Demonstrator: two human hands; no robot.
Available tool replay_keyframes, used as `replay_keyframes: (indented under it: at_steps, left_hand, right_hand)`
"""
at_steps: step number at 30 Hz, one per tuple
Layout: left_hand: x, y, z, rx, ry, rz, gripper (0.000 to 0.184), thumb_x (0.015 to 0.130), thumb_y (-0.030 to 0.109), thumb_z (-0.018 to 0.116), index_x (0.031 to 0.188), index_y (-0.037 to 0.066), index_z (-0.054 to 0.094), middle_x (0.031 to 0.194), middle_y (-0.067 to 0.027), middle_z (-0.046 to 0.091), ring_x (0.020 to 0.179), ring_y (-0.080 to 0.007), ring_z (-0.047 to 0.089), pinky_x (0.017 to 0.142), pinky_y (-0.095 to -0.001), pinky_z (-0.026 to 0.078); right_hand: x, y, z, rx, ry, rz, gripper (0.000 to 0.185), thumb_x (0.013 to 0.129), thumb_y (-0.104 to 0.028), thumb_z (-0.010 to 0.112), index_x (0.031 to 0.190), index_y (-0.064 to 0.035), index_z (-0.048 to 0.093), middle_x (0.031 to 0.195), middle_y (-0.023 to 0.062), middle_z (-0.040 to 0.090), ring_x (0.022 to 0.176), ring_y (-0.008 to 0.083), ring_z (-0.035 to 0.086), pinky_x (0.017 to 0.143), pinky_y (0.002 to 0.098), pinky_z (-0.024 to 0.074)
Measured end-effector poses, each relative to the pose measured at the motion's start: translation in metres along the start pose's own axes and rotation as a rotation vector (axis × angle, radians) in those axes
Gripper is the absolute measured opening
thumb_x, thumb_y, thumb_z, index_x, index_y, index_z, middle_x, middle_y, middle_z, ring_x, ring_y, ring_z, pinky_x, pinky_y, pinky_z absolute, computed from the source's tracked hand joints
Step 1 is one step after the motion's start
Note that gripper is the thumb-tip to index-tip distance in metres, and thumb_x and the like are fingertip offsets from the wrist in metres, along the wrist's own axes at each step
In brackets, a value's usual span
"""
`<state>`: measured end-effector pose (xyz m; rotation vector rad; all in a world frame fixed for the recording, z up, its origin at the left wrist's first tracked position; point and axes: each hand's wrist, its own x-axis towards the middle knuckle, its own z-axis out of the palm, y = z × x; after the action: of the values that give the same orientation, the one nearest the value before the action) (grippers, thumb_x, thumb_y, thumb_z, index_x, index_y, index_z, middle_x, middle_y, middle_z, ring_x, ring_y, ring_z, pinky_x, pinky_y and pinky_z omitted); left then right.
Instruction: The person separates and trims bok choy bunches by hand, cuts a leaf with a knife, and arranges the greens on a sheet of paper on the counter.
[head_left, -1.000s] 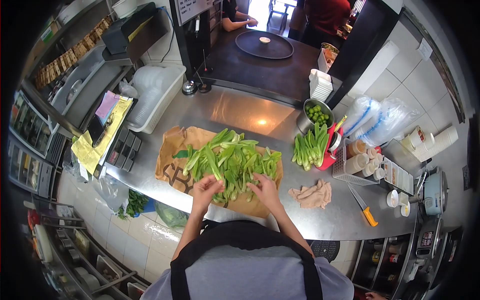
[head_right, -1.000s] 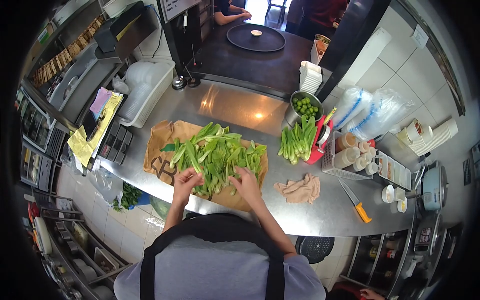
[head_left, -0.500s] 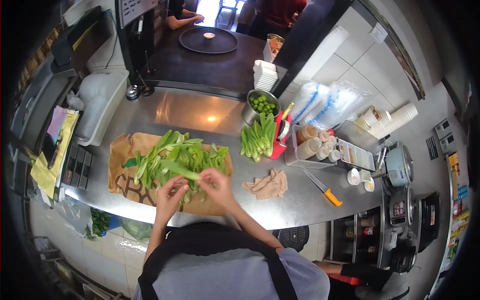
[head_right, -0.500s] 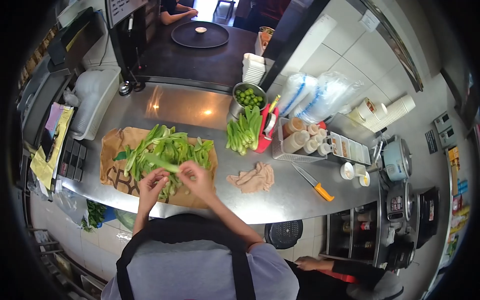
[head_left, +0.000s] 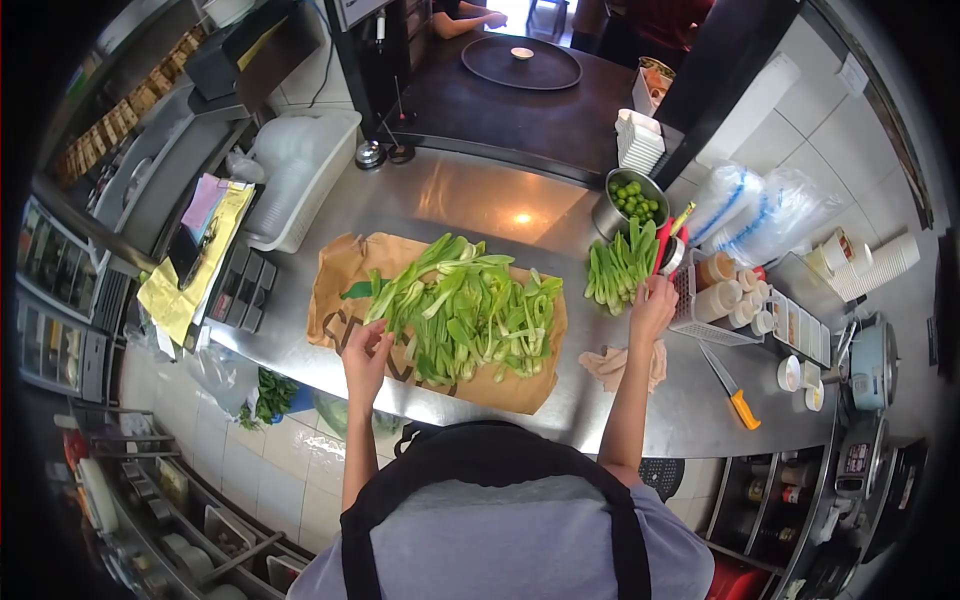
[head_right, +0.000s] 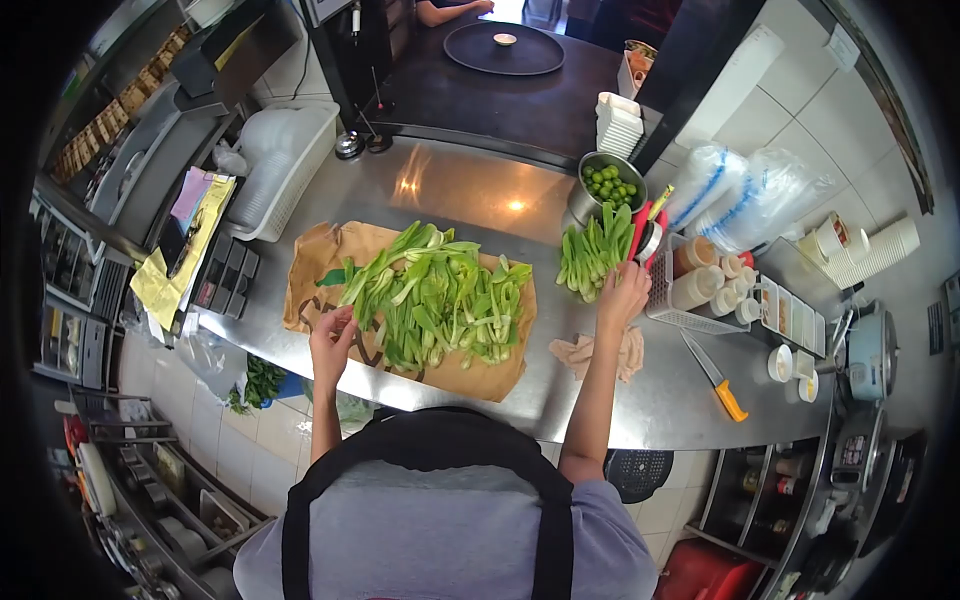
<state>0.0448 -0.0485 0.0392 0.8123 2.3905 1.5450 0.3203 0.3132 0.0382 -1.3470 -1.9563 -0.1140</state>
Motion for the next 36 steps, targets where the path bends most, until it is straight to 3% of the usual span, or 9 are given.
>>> replay_keyframes:
  at_steps: [5,6,14,19,25,28,36]
  left_hand:
    - [0.006,-0.002,0.008,0.411,-0.030,0.165,0.025,0.072,0.004,0.067,0.097,0.005,0.064,0.087,-0.0116,0.055,0.084,-0.0272,0.054,0.072,-0.0355,0.045]
    - [0.006,-0.002,0.014,0.369,-0.037,0.147,0.024,0.069,0.004,0.068,0.093,0.005,0.064,0.086,-0.0117,0.053,0.088,-0.0296,0.051,0.078,-0.0387,0.041]
    - [0.034,0.010,0.057,0.366,-0.123,0.292,0.026,0.066,0.001,0.069,0.091,0.006,0.065,0.090,-0.0107,0.050,0.091,-0.0289,0.050,0.078,-0.0379,0.043]
    - [0.054,-0.002,0.065,0.513,-0.058,0.199,0.026,0.068,0.005,0.069,0.093,0.008,0.063,0.096,-0.0109,0.048,0.095,-0.0293,0.048,0.080,-0.0374,0.044]
    - [0.058,-0.027,0.060,0.704,-0.012,0.063,0.028,0.064,0.006,0.071,0.090,0.007,0.059,0.098,-0.0115,0.047,0.097,-0.0306,0.047,0.079,-0.0393,0.046]
    - [0.056,-0.034,0.057,0.647,0.057,0.183,0.019,0.065,0.007,0.069,0.081,0.007,0.059,0.094,-0.0103,0.048,0.091,-0.0297,0.050,0.074,-0.0394,0.048]
    - [0.065,-0.041,0.049,0.566,0.145,0.230,0.010,0.066,0.007,0.066,0.074,0.007,0.061,0.087,-0.0087,0.049,0.087,-0.0281,0.049,0.072,-0.0388,0.047]
  right_hand:
    - [-0.009,0.001,0.001,0.042,-0.045,-0.028,0.025,0.071,-0.012,0.069,0.094,-0.0085,0.060,0.093,0.0110,0.054,0.092,0.0319,0.051,0.077,0.0424,0.0417]
    - [-0.010,-0.003,-0.002,0.051,-0.044,-0.031,0.026,0.071,-0.013,0.069,0.095,-0.0094,0.060,0.095,0.0109,0.053,0.092,0.0315,0.051,0.076,0.0426,0.0418]
    - [-0.020,-0.032,-0.012,0.359,-0.054,-0.071,0.028,0.072,-0.010,0.069,0.099,-0.0064,0.060,0.095,0.0141,0.050,0.091,0.0328,0.049,0.080,0.0409,0.0402]
    - [-0.019,-0.038,-0.018,0.488,-0.120,-0.012,0.025,0.074,-0.008,0.067,0.098,-0.0059,0.061,0.094,0.0137,0.050,0.091,0.0310,0.050,0.081,0.0391,0.0405]
    - [-0.018,-0.052,-0.039,0.534,-0.138,-0.008,0.021,0.076,-0.006,0.065,0.097,-0.0043,0.061,0.093,0.0129,0.052,0.081,0.0259,0.052,0.071,0.0337,0.0436]
    - [-0.020,-0.062,-0.045,0.552,-0.149,-0.018,0.020,0.076,-0.006,0.065,0.096,-0.0040,0.061,0.093,0.0124,0.053,0.079,0.0240,0.052,0.068,0.0320,0.0438]
    - [-0.021,-0.103,-0.070,0.613,-0.255,-0.034,0.020,0.076,-0.008,0.067,0.095,-0.0075,0.062,0.093,0.0058,0.055,0.072,0.0156,0.051,0.060,0.0280,0.0401]
